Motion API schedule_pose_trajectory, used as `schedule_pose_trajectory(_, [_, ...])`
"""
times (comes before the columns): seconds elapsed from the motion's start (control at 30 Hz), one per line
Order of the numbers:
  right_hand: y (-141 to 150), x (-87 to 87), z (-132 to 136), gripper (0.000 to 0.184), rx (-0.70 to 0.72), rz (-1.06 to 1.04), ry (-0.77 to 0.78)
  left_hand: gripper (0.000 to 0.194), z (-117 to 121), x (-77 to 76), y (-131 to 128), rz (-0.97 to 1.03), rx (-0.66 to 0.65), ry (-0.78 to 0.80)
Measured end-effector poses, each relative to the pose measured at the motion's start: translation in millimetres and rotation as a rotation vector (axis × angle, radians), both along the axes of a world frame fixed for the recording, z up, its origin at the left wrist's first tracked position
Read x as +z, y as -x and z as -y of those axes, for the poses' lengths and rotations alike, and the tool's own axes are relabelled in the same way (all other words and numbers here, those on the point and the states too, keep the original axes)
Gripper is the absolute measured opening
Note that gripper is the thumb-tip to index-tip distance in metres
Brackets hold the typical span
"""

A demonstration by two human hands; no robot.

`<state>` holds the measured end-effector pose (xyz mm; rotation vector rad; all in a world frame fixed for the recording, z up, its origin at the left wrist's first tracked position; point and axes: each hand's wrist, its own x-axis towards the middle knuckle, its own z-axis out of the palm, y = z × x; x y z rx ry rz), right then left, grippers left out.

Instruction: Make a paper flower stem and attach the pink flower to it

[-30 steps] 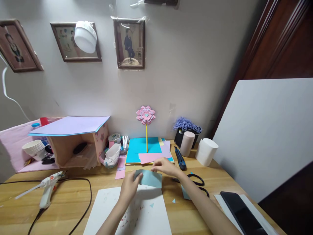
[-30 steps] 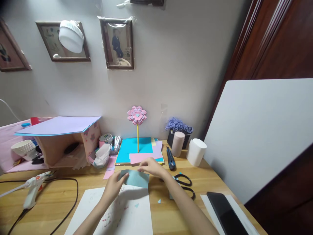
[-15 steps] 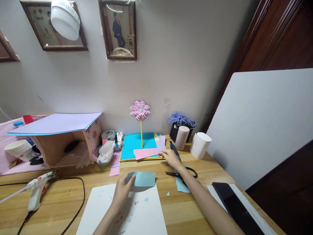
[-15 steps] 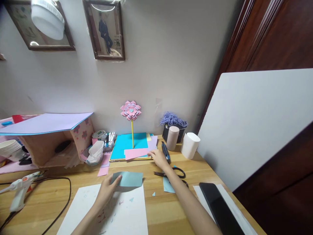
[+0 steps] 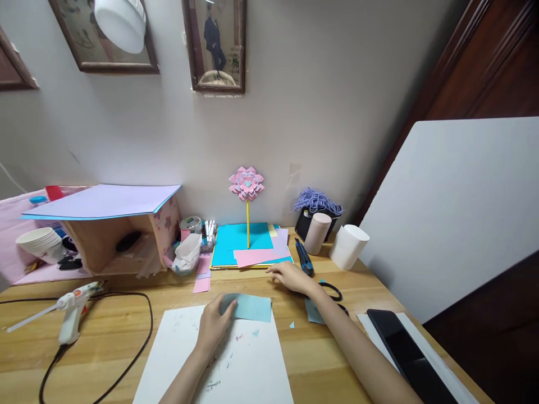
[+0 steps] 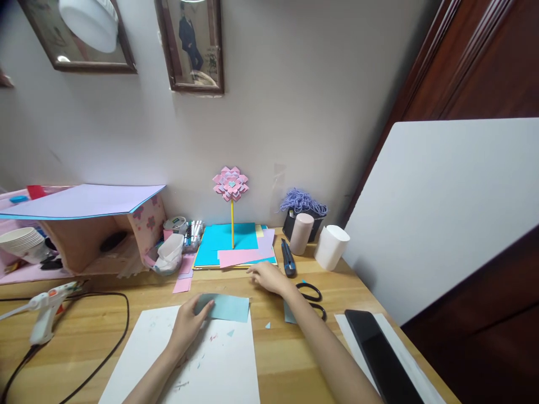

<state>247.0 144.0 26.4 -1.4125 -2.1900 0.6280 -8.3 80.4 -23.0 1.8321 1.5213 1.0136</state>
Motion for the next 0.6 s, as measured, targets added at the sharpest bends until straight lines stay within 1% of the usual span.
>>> schedule_pose_trajectory(0.1, [13.6,6.9,7.5,0.019,0.013,0.003,-0.132,0.028,0.5,-0.5,-0.3,0.006,0.016,-0.018])
schedule_pose_trajectory(0.17, [24.6,9.8,12.5,0.023,0.005,-0.038,-0.161,0.029,0.6,1.2,-0.5,0.038,0.019,-0.021])
schedule_pose_trajectory(0.23, [36.3,8.6,17.9,0.02,0.051,-0.088,-0.091,0.03,1.0,3.9,-0.7,0.088,0.017,-0.012])
schedule_pose_trajectory(0.33, [54.2,-0.7,25.9,0.035,0.195,-0.096,0.039,0.03,2.8,6.3,-1.1,0.158,0.005,0.003])
schedule_pose_trajectory(0.37, [59.7,-4.2,27.8,0.034,0.222,-0.082,0.054,0.03,3.5,6.2,-1.1,0.17,0.007,0.005])
schedule_pose_trajectory(0.4, [64.4,-6.8,28.6,0.03,0.237,-0.058,0.049,0.03,4.0,5.6,-1.2,0.178,0.014,0.003])
schedule_pose_trajectory(0.47, [69.7,-7.4,25.5,0.017,0.243,0.003,0.006,0.03,3.1,4.6,-1.2,0.199,0.033,0.007])
schedule_pose_trajectory(0.5, [69.5,-4.5,20.8,0.012,0.246,0.037,-0.024,0.03,1.0,5.0,-1.2,0.223,0.035,0.015])
schedule_pose_trajectory(0.53, [67.1,0.5,13.5,0.011,0.238,0.055,-0.047,0.03,-2.7,6.7,-1.5,0.254,0.037,0.022])
schedule_pose_trajectory(0.6, [56.0,16.2,-9.0,0.017,0.19,0.067,-0.092,0.033,-16.1,14.8,-3.3,0.314,0.046,0.013])
